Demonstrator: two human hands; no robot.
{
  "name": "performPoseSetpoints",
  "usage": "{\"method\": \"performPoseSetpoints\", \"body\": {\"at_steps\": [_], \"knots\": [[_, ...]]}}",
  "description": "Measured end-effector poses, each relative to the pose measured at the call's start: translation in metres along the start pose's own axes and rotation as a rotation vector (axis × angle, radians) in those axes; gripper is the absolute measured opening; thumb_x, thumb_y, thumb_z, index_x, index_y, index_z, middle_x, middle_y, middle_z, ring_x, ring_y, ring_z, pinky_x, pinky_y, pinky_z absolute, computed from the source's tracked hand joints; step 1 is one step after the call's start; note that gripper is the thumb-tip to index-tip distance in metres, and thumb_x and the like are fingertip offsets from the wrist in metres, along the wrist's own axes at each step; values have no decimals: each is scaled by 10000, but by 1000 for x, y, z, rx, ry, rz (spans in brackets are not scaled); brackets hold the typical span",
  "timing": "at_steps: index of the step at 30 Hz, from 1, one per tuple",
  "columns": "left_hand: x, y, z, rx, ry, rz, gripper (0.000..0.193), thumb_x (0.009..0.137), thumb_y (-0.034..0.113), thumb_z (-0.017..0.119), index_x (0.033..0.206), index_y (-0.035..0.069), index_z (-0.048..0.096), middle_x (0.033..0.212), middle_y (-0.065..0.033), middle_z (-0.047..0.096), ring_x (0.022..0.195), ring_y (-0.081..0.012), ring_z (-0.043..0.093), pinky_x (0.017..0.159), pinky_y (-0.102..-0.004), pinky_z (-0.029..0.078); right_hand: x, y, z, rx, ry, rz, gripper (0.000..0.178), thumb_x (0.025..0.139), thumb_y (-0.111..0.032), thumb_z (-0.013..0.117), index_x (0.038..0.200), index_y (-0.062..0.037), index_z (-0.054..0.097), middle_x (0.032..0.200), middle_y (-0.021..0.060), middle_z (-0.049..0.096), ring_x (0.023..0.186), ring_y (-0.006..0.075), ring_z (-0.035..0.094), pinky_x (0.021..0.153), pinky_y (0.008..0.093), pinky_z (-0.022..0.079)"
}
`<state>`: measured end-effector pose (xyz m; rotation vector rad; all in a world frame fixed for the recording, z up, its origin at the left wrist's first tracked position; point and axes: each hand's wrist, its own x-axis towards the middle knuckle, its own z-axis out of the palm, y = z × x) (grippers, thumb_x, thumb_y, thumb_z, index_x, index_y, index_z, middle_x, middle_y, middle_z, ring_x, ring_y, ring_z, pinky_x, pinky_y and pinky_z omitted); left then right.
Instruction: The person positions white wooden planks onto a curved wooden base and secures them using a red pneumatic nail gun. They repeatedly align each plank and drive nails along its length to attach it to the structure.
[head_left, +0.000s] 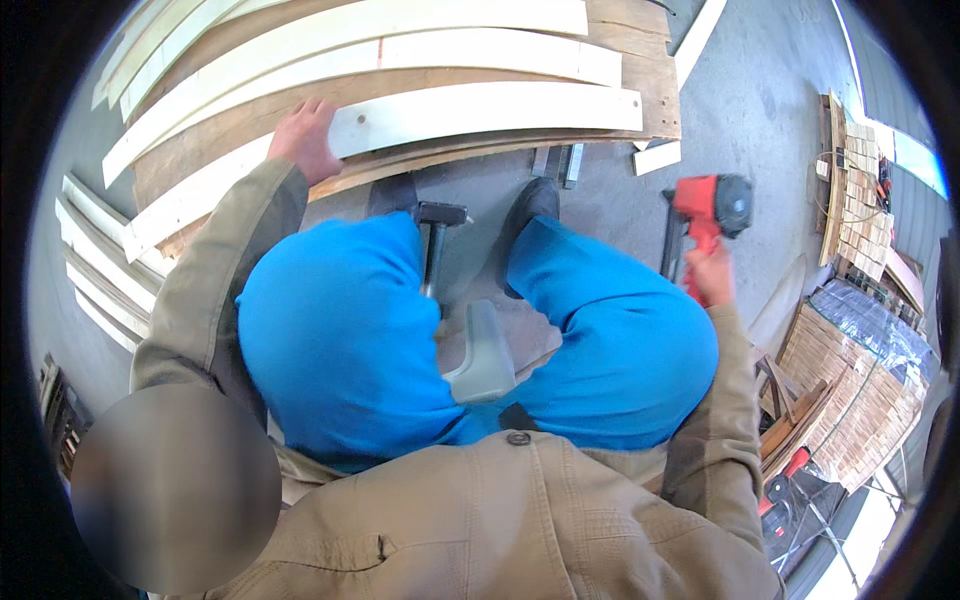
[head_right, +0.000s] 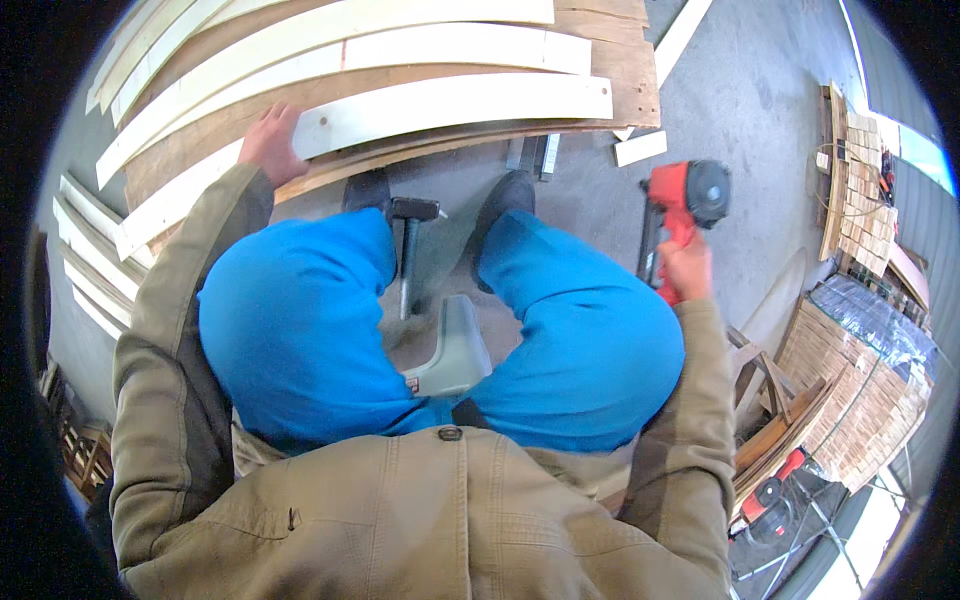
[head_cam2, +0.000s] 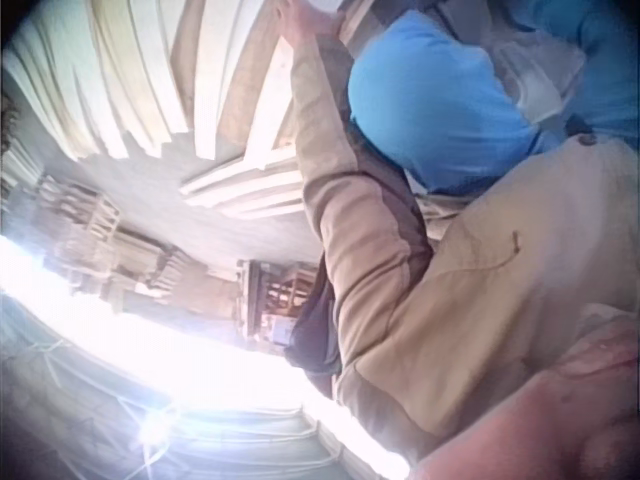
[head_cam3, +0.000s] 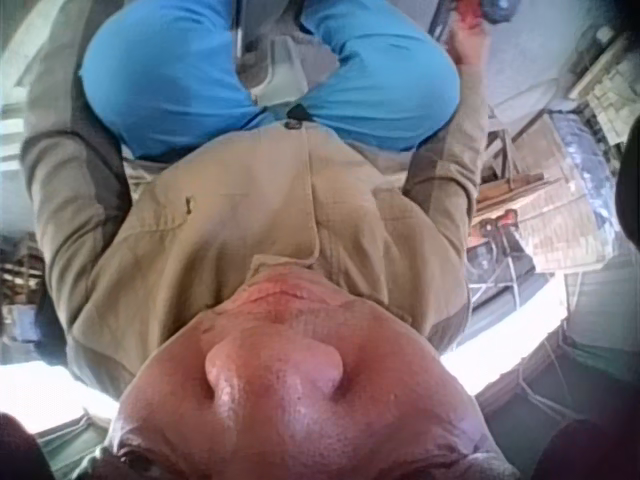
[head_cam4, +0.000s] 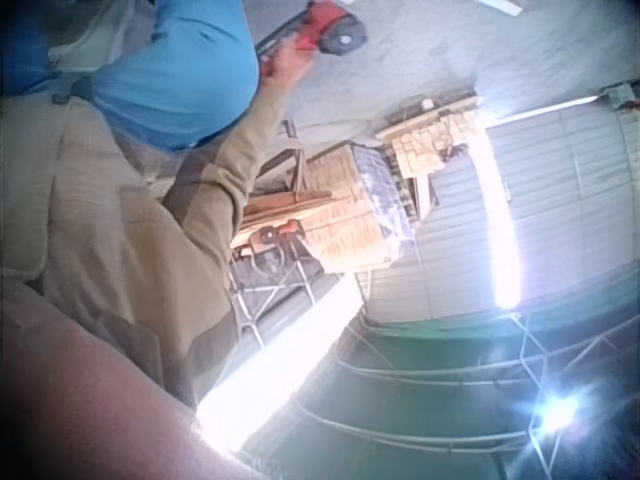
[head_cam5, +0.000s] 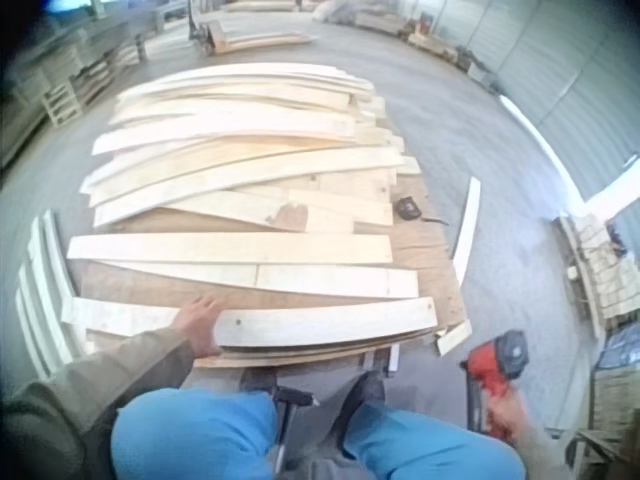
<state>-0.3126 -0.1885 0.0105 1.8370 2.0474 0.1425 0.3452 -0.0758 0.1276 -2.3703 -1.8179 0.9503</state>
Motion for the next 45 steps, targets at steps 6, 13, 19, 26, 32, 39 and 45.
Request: {"method": "performPoseSetpoints", "body": {"at_steps": [6, 13, 19, 26, 32, 39, 45], "knots": [[3, -3, 6, 18, 23, 26, 623, 644, 123, 872, 1212, 9, 644, 1221, -216, 666, 1196, -429, 639, 1024, -490, 552, -41, -138, -97, -153, 101, -294, 362, 853, -146, 717, 1176, 18, 711, 792, 74, 710, 656, 165, 691, 608, 347, 553], [2, -3, 6, 33, 31, 43, 587, 663, 142, 832, 1204, 2, 652, 1225, -223, 673, 1193, -420, 648, 1005, -485, 558, -80, -262, -94, 120, 80, -586, 233, 853, -151, 752, 1028, 3, 743, 929, 74, 751, 833, 161, 711, 779, 328, 566], [0, -6, 8, 8, 53, 56, 565, 655, 133, 823, 1177, -1, 652, 1204, -215, 677, 1176, -418, 657, 988, -480, 571, -92, -313, -13, 125, -184, -717, 387, 824, -117, 759, 1193, -5, 738, 999, 69, 763, 851, 158, 707, 837, 342, 574], [-2, -3, 5, -34, 85, 46, 433, 692, 55, 751, 1116, 14, 671, 1177, -183, 684, 1184, -389, 659, 1010, -481, 549, -118, -329, 103, 149, -348, -738, 505, 755, -77, 712, 1256, -8, 703, 1160, 168, 763, 1071, 309, 718, 987, 374, 542], [-4, -5, 7, -58, 128, 56, 388, 706, 32, 730, 1090, 16, 671, 1160, -184, 688, 1160, -392, 667, 979, -485, 559, -125, -348, 132, -42, -424, -583, 407, 742, -93, 692, 1135, 14, 712, 975, 262, 737, 962, 445, 722, 901, 400, 560], [2, -13, 19, -36, 178, 122, 366, 721, 36, 727, 1075, 16, 635, 1082, -195, 684, 1092, -417, 681, 893, -491, 588, -121, -361, 142, -90, -361, -673, 371, 766, -147, 672, 1085, 38, 708, 958, 299, 725, 963, 493, 703, 900, 451, 568], [-2, -16, 22, -72, 231, 136, 519, 677, 124, 837, 1136, 13, 623, 1138, -209, 671, 1156, -410, 659, 961, -495, 573, -114, -357, 145, -124, -355, -694, 396, 771, -201, 699, 1094, 29, 713, 988, 312, 728, 1012, 495, 701, 917, 478, 566]]}}
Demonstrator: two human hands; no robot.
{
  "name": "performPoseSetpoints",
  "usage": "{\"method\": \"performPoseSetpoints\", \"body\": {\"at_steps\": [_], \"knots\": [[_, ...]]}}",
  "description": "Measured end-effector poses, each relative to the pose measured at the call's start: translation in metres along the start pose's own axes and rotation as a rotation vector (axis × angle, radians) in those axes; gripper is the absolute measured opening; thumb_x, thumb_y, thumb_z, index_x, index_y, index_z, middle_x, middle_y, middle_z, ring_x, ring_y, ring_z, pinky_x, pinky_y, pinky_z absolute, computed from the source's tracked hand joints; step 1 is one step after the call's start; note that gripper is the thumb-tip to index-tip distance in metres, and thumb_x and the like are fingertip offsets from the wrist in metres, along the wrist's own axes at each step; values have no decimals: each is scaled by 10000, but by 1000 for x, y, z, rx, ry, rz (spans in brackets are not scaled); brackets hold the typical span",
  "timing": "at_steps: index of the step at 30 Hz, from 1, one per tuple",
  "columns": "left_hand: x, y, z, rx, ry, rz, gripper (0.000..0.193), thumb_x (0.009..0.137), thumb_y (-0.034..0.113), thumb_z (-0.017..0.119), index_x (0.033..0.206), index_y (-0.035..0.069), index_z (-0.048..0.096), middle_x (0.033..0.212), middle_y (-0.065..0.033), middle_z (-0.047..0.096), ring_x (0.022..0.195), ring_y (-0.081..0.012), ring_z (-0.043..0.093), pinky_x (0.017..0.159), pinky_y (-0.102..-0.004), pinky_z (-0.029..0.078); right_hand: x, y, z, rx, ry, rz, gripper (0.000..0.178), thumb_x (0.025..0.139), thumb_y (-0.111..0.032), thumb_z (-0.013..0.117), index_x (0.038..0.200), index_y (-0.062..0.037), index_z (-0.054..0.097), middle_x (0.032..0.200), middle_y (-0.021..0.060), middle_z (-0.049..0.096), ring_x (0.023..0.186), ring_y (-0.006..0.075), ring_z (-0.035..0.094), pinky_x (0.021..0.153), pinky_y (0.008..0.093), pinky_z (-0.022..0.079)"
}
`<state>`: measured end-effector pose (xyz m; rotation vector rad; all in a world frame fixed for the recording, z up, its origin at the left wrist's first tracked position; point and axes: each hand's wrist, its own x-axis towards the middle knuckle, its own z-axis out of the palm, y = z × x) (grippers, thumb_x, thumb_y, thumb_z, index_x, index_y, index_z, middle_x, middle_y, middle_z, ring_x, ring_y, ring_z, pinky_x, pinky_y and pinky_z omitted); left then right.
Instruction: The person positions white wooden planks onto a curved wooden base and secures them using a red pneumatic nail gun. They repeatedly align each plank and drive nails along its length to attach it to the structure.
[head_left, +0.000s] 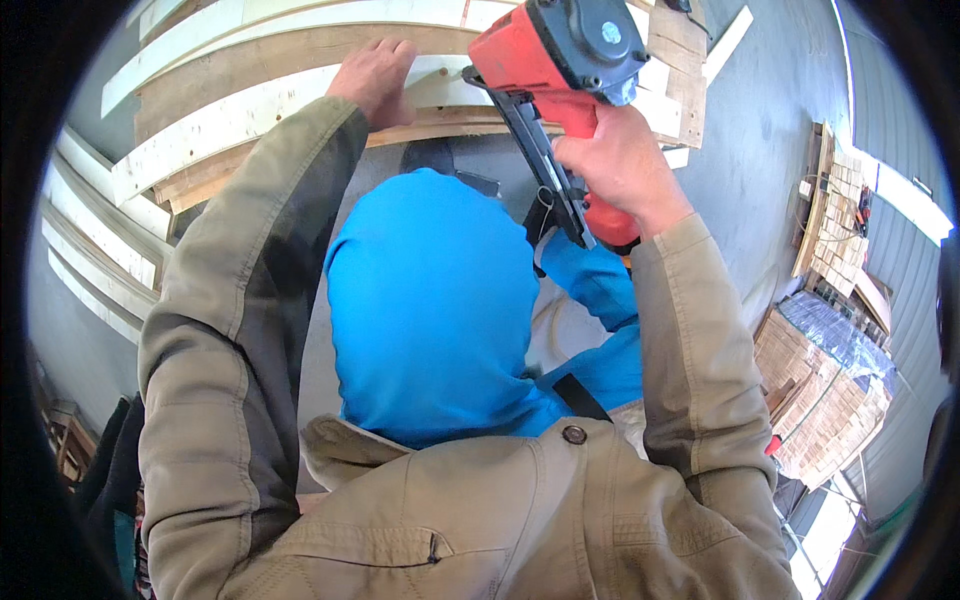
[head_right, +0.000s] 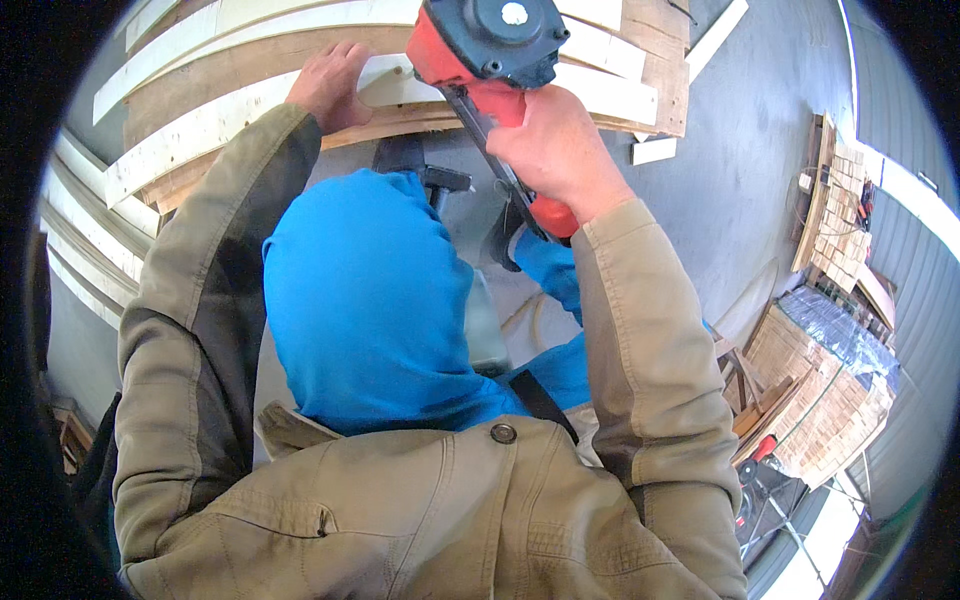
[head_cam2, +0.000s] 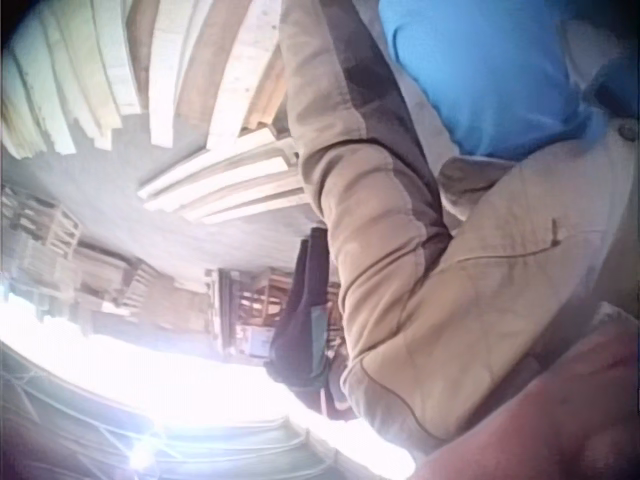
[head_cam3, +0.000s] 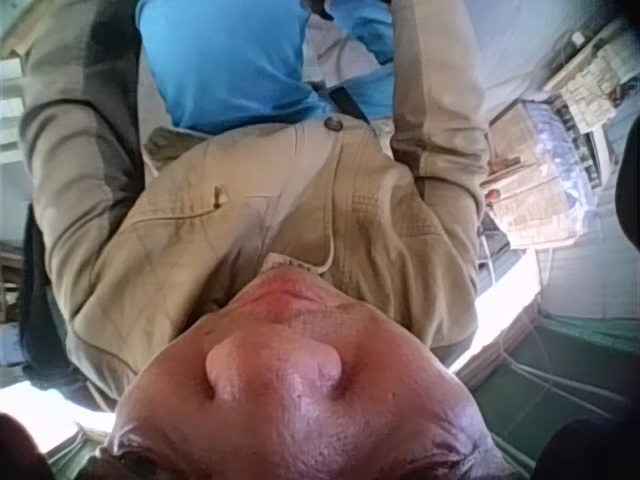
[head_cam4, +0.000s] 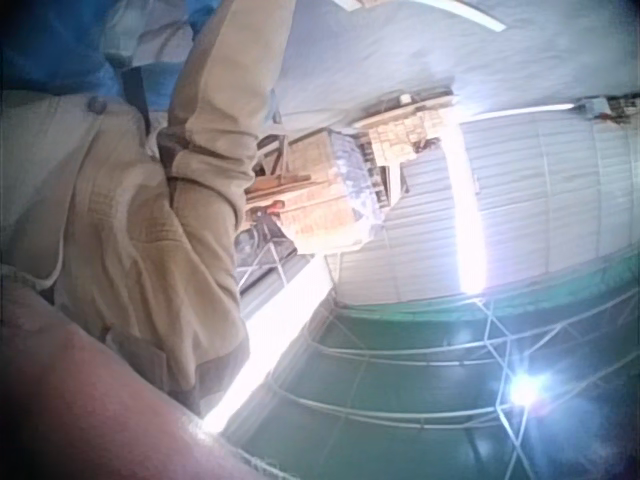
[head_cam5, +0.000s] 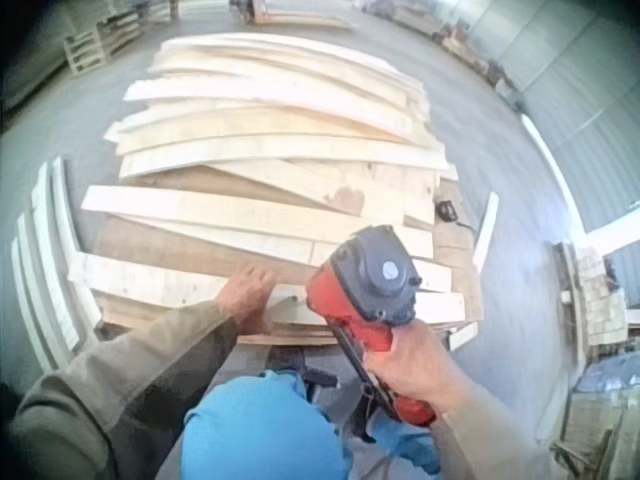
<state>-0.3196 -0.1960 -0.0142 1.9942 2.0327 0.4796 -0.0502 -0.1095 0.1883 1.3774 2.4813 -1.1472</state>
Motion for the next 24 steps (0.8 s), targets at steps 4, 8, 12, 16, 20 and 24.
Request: {"method": "performPoseSetpoints", "body": {"at_steps": [4, 8, 12, 16, 20, 24], "knots": [[3, 3, -2, 33, -11, -20, 595, 646, 186, 917, 1153, 23, 651, 1264, -211, 654, 1210, -418, 639, 1003, -487, 565, 0, 3, -1, -30, -13, 11, 383, 770, -199, 701, 1104, -13, 727, 969, 293, 730, 978, 496, 698, 898, 483, 566], [6, 7, -3, 45, -56, -51, 611, 636, 199, 932, 1159, 23, 671, 1283, -211, 657, 1232, -419, 636, 1025, -488, 565, 4, 4, -2, -51, -54, 4, 393, 778, -204, 696, 1123, -18, 726, 940, 279, 727, 931, 484, 697, 884, 475, 569], [7, 4, 0, 58, -56, -44, 565, 640, 189, 912, 1129, 17, 687, 1256, -212, 670, 1224, -417, 645, 1020, -493, 575, 5, 4, -2, -75, -41, 4, 385, 793, -213, 703, 1123, -16, 730, 941, 274, 732, 921, 471, 705, 883, 465, 570], [8, -2, 6, 51, -71, -57, 683, 627, 213, 924, 1252, 64, 694, 1218, -193, 654, 1212, -401, 634, 1032, -480, 568, 3, 3, -5, -46, -32, -7, 393, 796, -224, 717, 1124, -6, 735, 943, 269, 737, 919, 461, 713, 886, 456, 572], [5, -4, 7, 51, -11, 0, 671, 625, 210, 912, 1243, 62, 695, 1211, -188, 657, 1178, -407, 645, 1016, -475, 577, 4, 2, -6, -52, -26, 2, 399, 793, -228, 723, 1116, 7, 734, 938, 269, 736, 915, 462, 711, 885, 449, 574], [6, -1, 2, 94, -122, -12, 673, 583, 256, 951, 1152, 25, 677, 1187, -209, 662, 1183, -412, 626, 1036, -487, 545, 6, 5, -5, -64, -61, -8, 385, 792, -229, 725, 1091, 12, 736, 917, 253, 743, 894, 441, 723, 870, 444, 579]]}}
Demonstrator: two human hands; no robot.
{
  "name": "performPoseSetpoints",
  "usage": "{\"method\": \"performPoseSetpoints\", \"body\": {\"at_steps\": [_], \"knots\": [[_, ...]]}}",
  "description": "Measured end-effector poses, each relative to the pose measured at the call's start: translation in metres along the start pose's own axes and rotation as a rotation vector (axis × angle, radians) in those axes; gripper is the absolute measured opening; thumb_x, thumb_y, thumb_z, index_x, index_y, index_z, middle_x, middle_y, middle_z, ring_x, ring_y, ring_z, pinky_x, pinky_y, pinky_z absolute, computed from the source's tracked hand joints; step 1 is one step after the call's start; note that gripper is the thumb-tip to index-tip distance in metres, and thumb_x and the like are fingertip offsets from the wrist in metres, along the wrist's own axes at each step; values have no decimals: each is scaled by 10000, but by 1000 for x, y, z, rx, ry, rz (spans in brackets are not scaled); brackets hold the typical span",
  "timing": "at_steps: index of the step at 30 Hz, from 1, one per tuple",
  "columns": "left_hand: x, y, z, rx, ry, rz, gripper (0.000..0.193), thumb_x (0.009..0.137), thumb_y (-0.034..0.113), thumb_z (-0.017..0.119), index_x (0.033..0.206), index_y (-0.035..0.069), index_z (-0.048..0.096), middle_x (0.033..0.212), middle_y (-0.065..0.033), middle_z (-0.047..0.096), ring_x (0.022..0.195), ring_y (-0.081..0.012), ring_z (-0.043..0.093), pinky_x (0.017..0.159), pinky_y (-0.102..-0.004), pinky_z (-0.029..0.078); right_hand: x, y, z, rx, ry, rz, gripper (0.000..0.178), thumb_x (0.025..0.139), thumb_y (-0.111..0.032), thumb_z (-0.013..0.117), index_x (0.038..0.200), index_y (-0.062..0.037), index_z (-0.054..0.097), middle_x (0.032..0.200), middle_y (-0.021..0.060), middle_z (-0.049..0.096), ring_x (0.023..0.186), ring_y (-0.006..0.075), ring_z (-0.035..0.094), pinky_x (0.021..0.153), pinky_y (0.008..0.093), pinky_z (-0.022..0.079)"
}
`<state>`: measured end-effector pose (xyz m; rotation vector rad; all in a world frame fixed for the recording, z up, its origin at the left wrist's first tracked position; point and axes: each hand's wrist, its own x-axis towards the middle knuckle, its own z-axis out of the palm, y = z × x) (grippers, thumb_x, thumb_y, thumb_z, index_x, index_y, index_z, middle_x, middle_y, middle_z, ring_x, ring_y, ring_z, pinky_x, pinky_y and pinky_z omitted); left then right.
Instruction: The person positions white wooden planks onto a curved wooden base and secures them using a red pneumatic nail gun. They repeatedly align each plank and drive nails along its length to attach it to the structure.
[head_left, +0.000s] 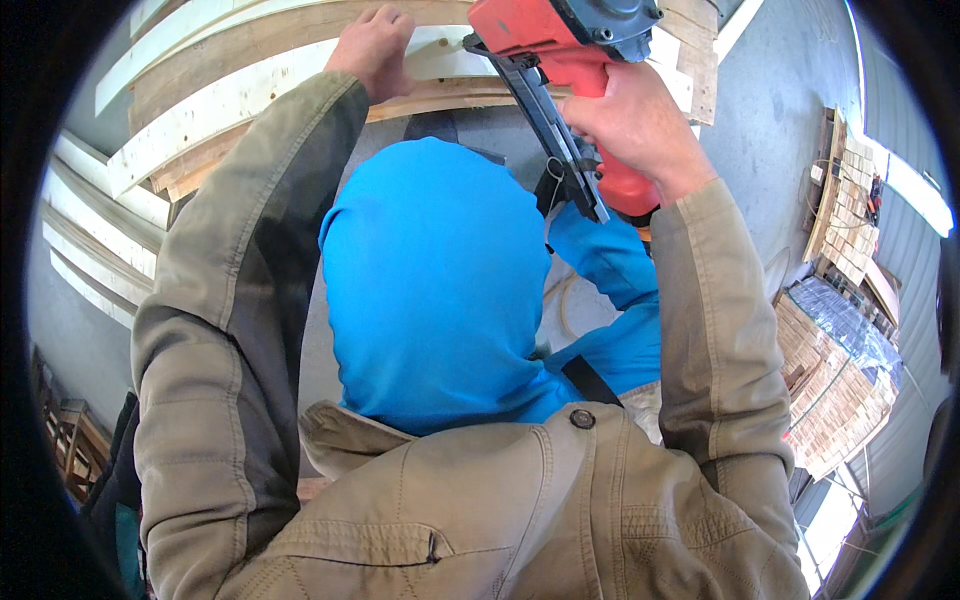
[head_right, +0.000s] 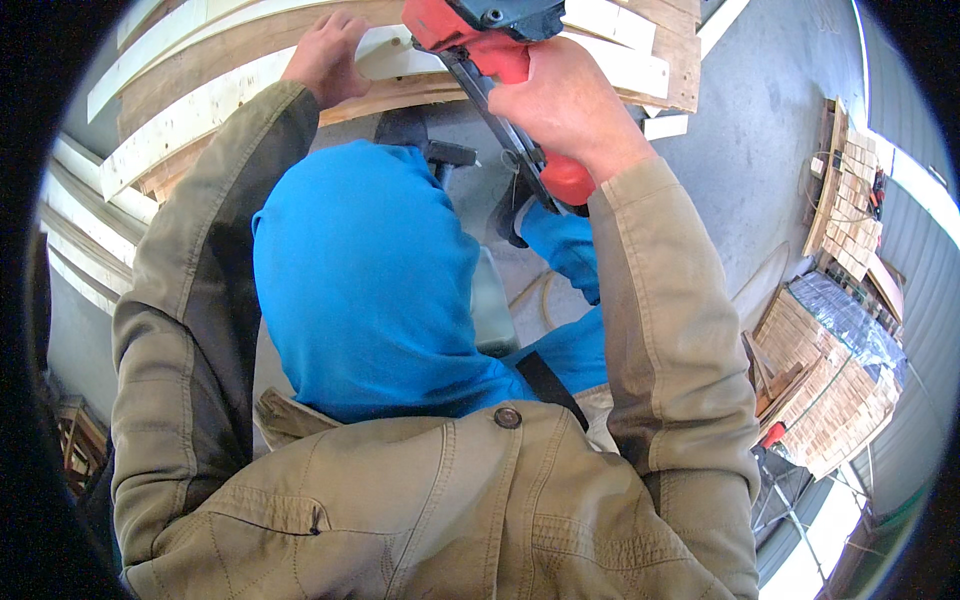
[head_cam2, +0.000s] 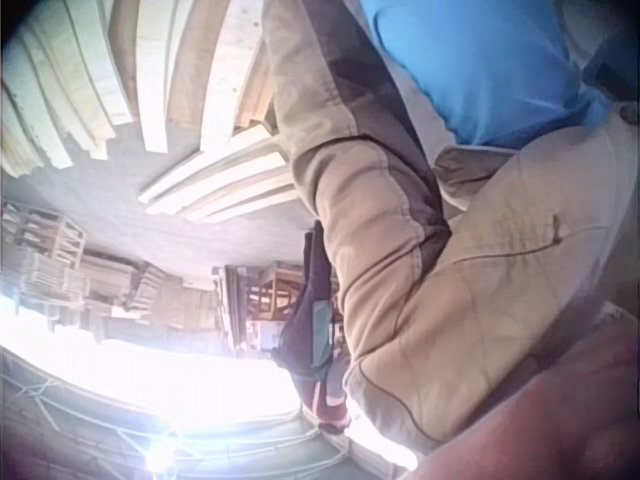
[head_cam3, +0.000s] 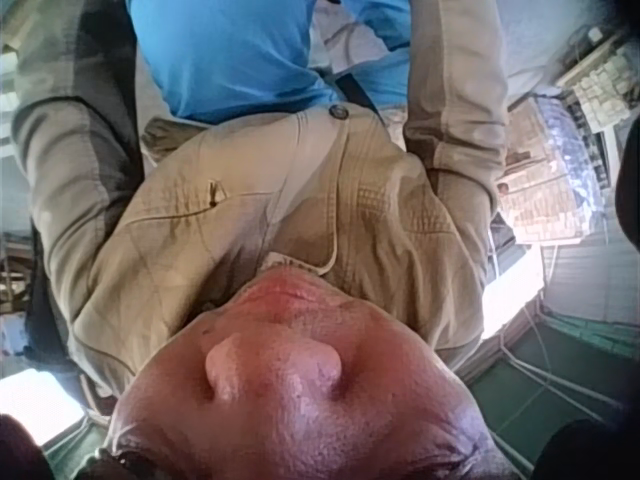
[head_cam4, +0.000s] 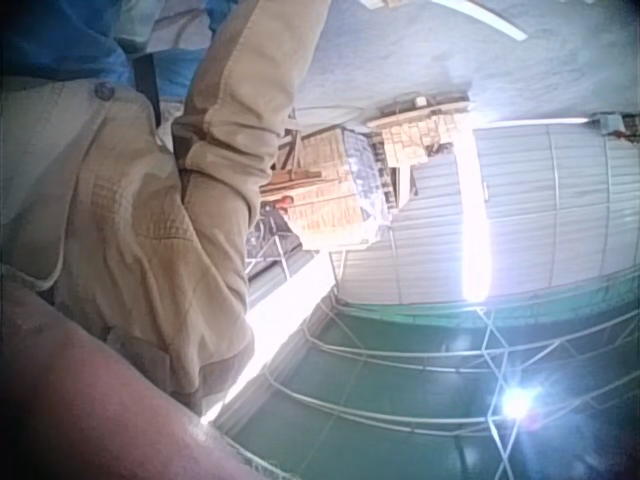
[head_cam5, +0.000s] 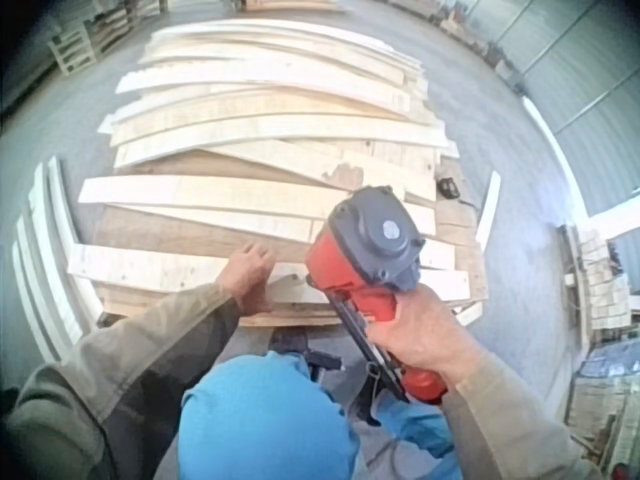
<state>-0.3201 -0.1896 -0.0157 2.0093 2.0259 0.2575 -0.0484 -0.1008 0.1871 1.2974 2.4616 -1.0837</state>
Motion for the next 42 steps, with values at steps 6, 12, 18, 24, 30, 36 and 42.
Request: {"method": "performPoseSetpoints", "body": {"at_steps": [6, 12, 18, 24, 30, 36, 42], "knots": [[2, 3, -1, 38, 5, 8, 715, 523, 308, 990, 1096, 16, 678, 1159, -208, 679, 1191, -392, 623, 1045, -467, 545, 1, 4, 13, 78, -27, 59, 364, 788, -207, 724, 1088, -2, 750, 927, 216, 768, 871, 365, 750, 851, 419, 591], [4, 9, -8, 64, -81, -33, 663, 558, 276, 950, 1103, 3, 689, 1158, -216, 685, 1171, -394, 638, 1026, -461, 561, 1, 5, 11, 33, -28, 41, 382, 782, -216, 724, 1094, 3, 753, 899, 218, 763, 844, 339, 754, 834, 403, 599], [7, 7, -7, 94, -117, -48, 625, 632, 333, 937, 1106, -1, 701, 1180, -222, 687, 1184, -393, 644, 1027, -472, 567, 7, 4, 4, 69, -40, 67, 372, 765, -237, 728, 1036, 15, 764, 831, 188, 750, 756, 304, 743, 765, 388, 604], [1, 3, 5, -16, 79, 2, 548, 641, 173, 869, 1135, 18, 691, 1199, -205, 685, 1170, -417, 663, 1005, -487, 583, 10, 3, 1, 196, -94, 98, 318, 741, -196, 761, 972, 23, 765, 810, 152, 754, 756, 260, 733, 762, 365, 599], [2, 7, -5, -36, 91, -4, 470, 641, 148, 827, 1066, 5, 686, 1166, -209, 697, 1143, -416, 675, 982, -493, 583, 7, -9, 5, 243, -37, 73, 365, 745, -141, 766, 1077, 9, 760, 937, 163, 781, 881, 276, 743, 850, 364, 591], [-1, 4, 1, -105, 101, -10, 456, 619, 136, 840, 1033, 15, 689, 1145, -201, 686, 1123, -428, 660, 968, -500, 572, 14, -27, 5, 232, -80, 29, 332, 780, -119, 725, 1080, 24, 734, 927, 210, 764, 871, 330, 732, 847, 411, 577], [3, -11, 6, -158, 117, 44, 467, 604, 153, 846, 1028, 28, 696, 1132, -190, 676, 1122, -421, 649, 965, -493, 570, 17, -26, 12, 353, -50, -10, 329, 809, -68, 661, 1125, 19, 692, 972, 282, 753, 950, 426, 730, 901, 437, 575]]}}
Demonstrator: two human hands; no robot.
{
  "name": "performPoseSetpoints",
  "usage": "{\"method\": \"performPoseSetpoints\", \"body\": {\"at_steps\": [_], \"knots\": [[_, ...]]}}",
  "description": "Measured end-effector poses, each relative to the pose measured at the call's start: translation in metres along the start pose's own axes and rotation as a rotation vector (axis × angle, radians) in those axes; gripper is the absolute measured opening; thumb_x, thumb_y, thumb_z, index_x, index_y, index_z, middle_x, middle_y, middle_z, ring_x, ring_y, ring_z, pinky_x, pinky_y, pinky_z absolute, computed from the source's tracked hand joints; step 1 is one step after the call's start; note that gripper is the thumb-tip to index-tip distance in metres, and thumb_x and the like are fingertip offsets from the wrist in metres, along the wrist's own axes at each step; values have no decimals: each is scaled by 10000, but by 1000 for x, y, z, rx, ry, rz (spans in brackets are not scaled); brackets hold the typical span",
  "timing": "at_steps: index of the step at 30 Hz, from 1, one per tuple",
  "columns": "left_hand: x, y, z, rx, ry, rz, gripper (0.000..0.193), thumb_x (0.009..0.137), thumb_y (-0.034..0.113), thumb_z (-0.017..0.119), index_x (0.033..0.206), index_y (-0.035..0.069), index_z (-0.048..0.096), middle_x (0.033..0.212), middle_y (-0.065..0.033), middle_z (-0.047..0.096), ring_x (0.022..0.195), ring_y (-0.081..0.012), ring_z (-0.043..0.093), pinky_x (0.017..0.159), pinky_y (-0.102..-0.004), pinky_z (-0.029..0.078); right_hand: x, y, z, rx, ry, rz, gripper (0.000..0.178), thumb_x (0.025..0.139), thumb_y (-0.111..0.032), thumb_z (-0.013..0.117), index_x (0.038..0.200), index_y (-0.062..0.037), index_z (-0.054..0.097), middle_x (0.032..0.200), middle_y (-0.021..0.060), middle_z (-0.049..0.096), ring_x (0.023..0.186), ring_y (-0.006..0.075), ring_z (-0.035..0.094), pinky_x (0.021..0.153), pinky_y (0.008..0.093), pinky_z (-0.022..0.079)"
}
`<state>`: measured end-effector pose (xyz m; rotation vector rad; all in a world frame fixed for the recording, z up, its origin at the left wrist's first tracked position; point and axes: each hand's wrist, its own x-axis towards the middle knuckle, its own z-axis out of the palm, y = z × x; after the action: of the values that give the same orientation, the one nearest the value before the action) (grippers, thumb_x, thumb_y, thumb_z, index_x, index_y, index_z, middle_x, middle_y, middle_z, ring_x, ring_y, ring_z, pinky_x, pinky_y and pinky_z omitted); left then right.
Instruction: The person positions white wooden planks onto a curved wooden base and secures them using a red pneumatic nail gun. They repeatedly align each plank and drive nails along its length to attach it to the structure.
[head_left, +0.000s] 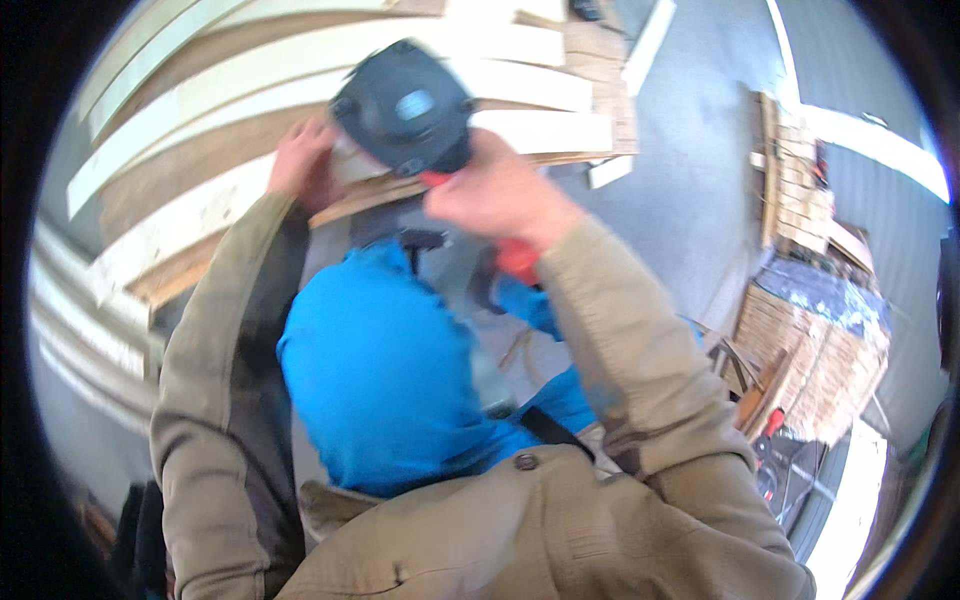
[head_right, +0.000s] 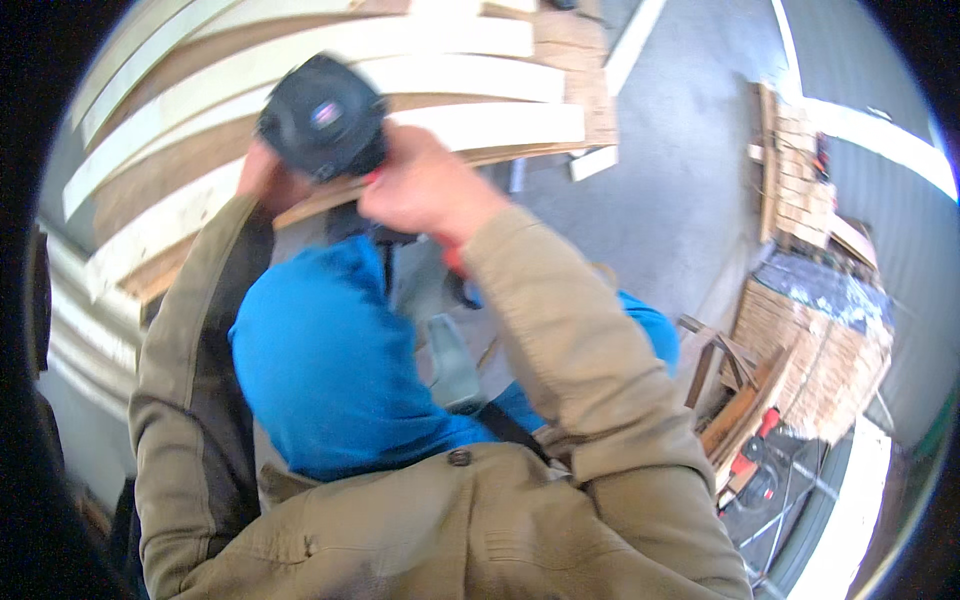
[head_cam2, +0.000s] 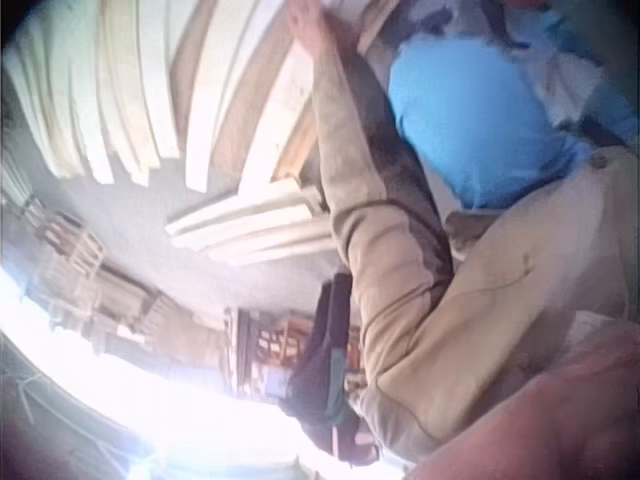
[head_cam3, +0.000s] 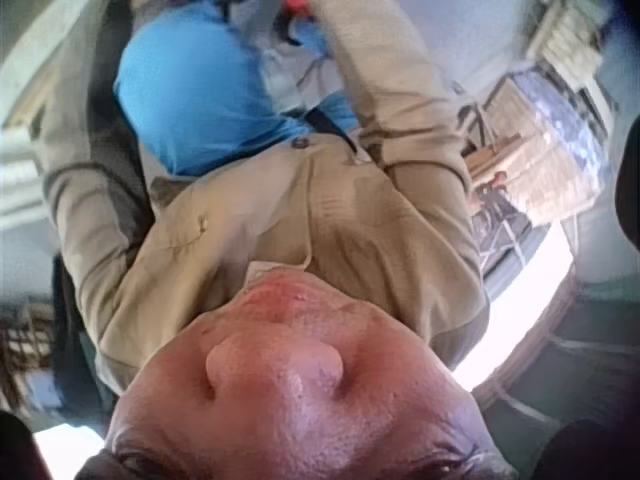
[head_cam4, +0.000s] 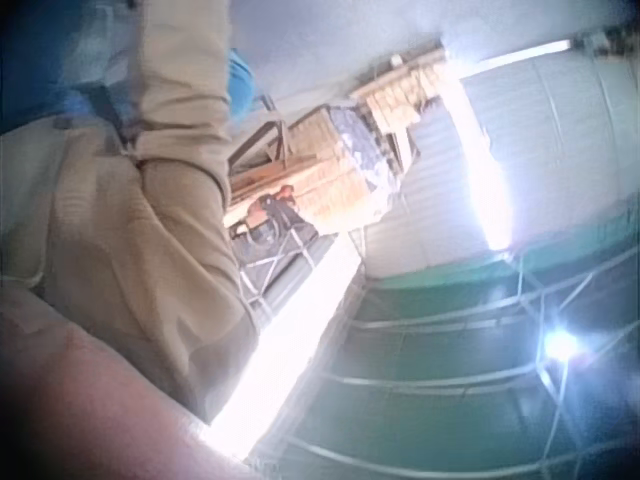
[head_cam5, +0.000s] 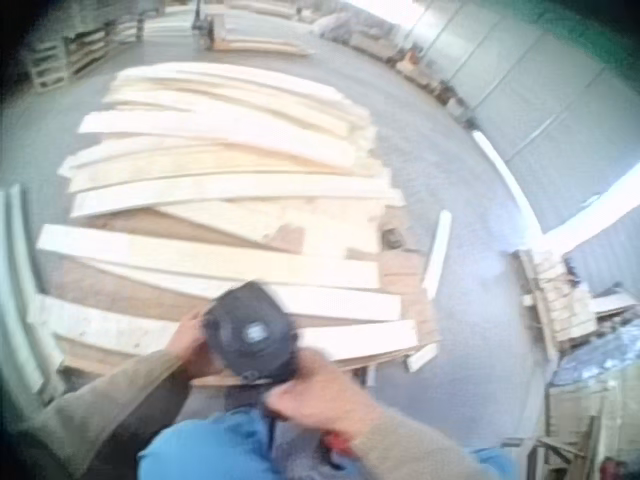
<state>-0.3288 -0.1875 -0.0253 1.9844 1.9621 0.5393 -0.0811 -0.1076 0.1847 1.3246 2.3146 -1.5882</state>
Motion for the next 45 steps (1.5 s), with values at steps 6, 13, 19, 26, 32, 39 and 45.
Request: {"method": "performPoseSetpoints", "body": {"at_steps": [6, 13, 19, 26, 32, 39, 45], "knots": [[-4, -13, 9, -64, 21, 33, 470, 599, 175, 840, 1025, 39, 696, 1100, -179, 671, 1107, -410, 646, 967, -482, 565, -2, 0, 2, 32, 66, -21, 301, 789, -44, 661, 1078, 6, 728, 856, 158, 727, 808, 218, 665, 771, 390, 555], [-7, 5, 4, -35, 1, -40, 497, 594, 157, 849, 1051, 34, 696, 1132, -187, 677, 1133, -406, 647, 984, -488, 558, 2, -20, 4, -99, 6, 54, 301, 797, -50, 680, 1086, 33, 676, 969, 245, 752, 935, 368, 736, 887, 414, 572], [-5, 14, -1, -103, 54, -5, 479, 602, 105, 828, 1057, 54, 687, 1101, -169, 666, 1115, -401, 646, 952, -500, 551, -1, -26, 5, -100, -26, 30, 298, 813, -56, 687, 1095, 37, 656, 991, 282, 744, 967, 439, 721, 906, 419, 569], [-5, 5, 10, -162, 81, 23, 496, 607, 97, 799, 1089, 97, 684, 1118, -164, 659, 1117, -406, 641, 949, -503, 553, 7, -32, 10, -165, -53, 24, 325, 807, -67, 687, 1113, 39, 654, 1034, 298, 742, 1015, 474, 707, 954, 447, 563], [-1, -4, 24, -329, 107, 16, 523, 608, 92, 783, 1122, 130, 692, 1152, -164, 659, 1131, -413, 637, 963, -506, 556, 13, -30, 16, -176, -3, -17, 337, 773, -89, 714, 1091, 22, 694, 951, 217, 741, 919, 337, 697, 875, 405, 563], [-6, -7, 25, -391, 140, 59, 575, 613, 95, 780, 1173, 203, 715, 1202, -144, 668, 1161, -416, 639, 997, -502, 558, 15, -31, 22, -230, 20, -94, 283, 766, -81, 714, 1028, 25, 733, 816, 142, 737, 761, 220, 702, 757, 372, 581], [-8, -7, 16, -188, 115, 104, 582, 632, 116, 779, 1208, 151, 701, 1209, -166, 676, 1187, -404, 642, 1019, -487, 551, 16, -40, 17, -264, -53, 10, 379, 779, -88, 708, 1152, -46, 764, 1021, 207, 773, 953, 348, 743, 884, 405, 588]]}}
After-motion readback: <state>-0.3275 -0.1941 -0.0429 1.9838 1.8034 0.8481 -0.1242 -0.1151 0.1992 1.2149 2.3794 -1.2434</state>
